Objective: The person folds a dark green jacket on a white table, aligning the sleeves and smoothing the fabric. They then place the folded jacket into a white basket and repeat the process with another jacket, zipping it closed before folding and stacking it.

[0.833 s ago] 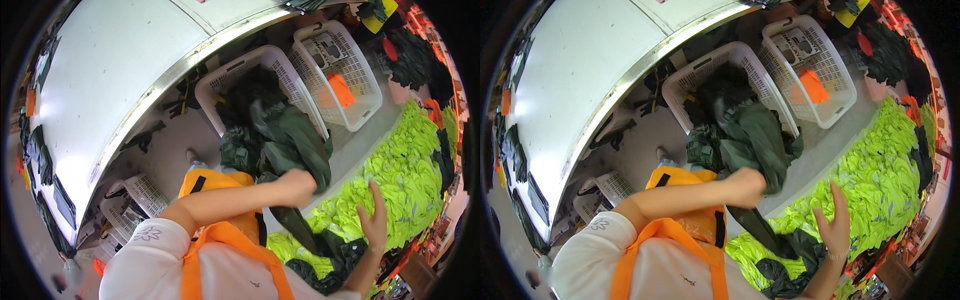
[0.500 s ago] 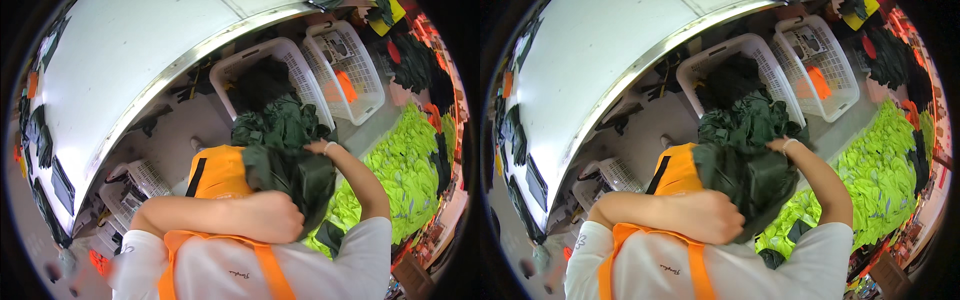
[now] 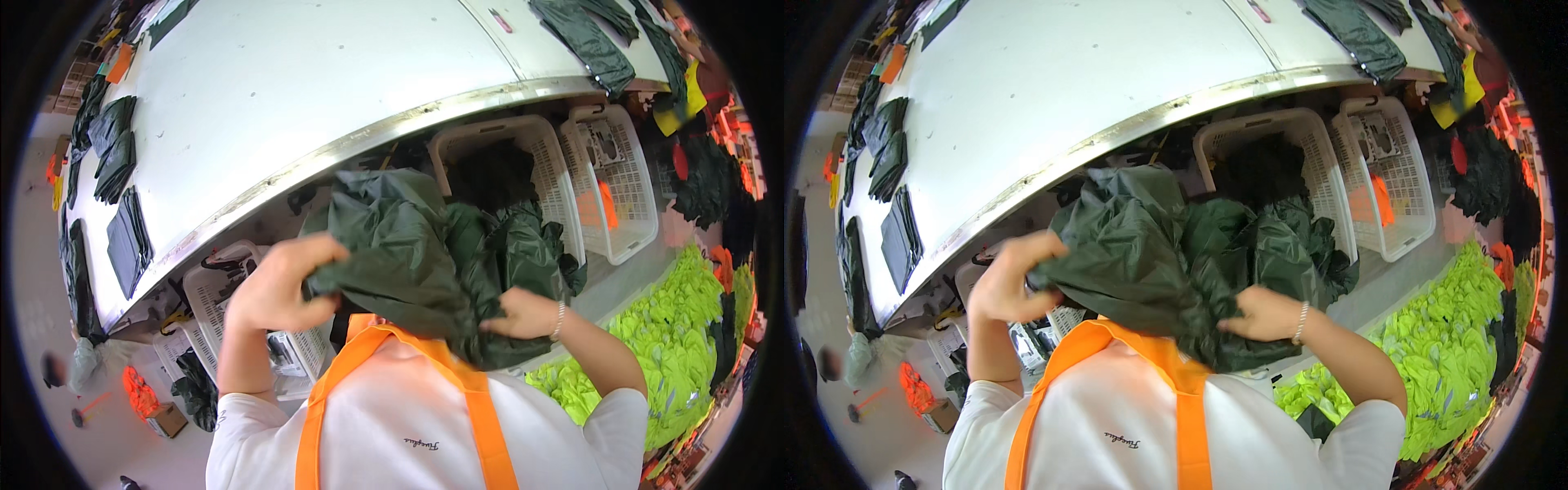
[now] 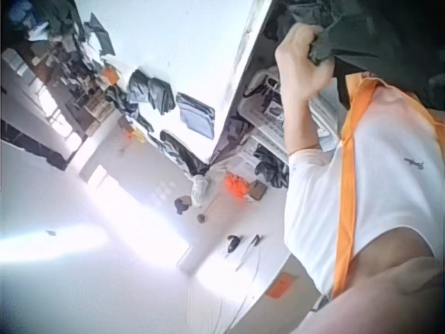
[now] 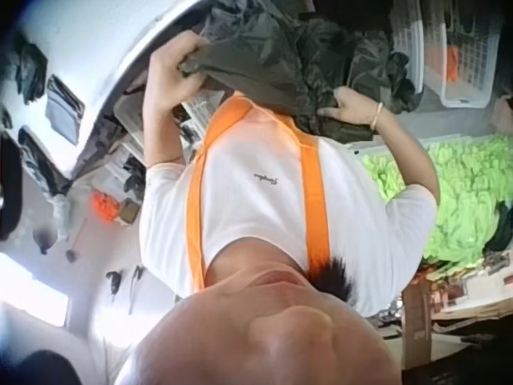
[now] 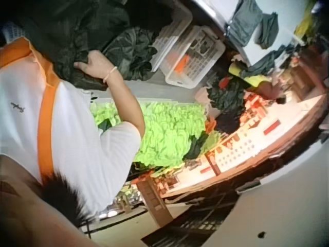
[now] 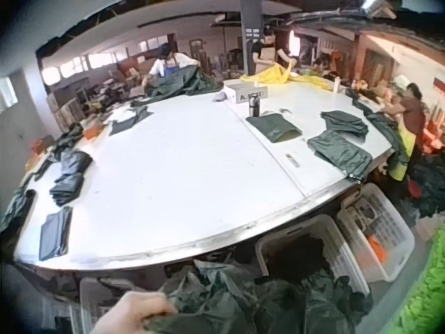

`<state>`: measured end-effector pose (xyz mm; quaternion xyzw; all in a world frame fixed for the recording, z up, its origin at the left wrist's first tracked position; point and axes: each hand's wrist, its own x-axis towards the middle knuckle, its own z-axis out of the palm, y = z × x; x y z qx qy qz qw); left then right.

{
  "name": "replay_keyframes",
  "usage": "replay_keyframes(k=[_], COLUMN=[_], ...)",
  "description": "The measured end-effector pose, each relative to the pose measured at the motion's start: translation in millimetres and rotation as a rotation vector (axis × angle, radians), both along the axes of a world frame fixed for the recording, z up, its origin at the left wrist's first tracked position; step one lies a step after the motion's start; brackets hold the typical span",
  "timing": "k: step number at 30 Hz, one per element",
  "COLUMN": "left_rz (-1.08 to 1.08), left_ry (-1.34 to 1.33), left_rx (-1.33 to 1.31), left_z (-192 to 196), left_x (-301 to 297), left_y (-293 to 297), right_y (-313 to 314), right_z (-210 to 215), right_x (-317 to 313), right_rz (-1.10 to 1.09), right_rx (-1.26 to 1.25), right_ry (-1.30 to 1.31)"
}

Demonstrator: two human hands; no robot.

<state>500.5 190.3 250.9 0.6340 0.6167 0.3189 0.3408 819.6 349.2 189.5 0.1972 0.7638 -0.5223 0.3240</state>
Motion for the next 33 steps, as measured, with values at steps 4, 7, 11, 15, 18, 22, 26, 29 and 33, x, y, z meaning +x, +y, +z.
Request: replay_keyframes(k=[4, 7, 11, 15, 18, 22, 26, 29, 33], left_rz=[-0.405, 0.065, -0.067, 0.243, 0.547, 0.485, 0.456, 0.434, 0.453], left_ry=[-0.695, -0.184, -0.460, -0.331, -0.287, -0.655, -0.764, -0.770, -0.682], left_rx=[-0.825, 0.128, 0.244, 0.229, 0.390, 0.373, 0.432, 0.433, 0.424], left_z=[-56.0, -82.4, -60.4, -26.8, -29.4, -32.8, -12.4, -12.9, -3.9], left_x=[-55.2, -38.0, -15.1, -11.8, -22.4, -53.9, -73.5, -65.8, -60.3], left_y=[-14.8, 31.4, 114.4, 139.8, 185.3, 222.2, 198.8, 187.0, 155.0], right_y=[34.9, 38.1, 38.9, 61.5, 78.9, -1.7, -48.9, 0.7, 56.7], right_z=[51.2, 116.5, 145.1, 154.5, 165.1, 91.4, -25.0, -87.2, -138.9], right_x=[-12.6, -61.6, -122.3, -149.4, -157.7, -211.1, -180.7, -95.6, -37.6], right_rz=[-0.654, -0.474, -0.354, -0.448, -0.714, -0.139, 0.351, -0.047, -0.732], right_rx=[0.503, 0.941, 1.432, 1.820, 1.977, 1.194, 1.292, 0.956, 0.621], right_ry=[0.401, 0.825, 0.956, 1.087, 1.319, 1.426, 1.367, 0.890, 0.294])
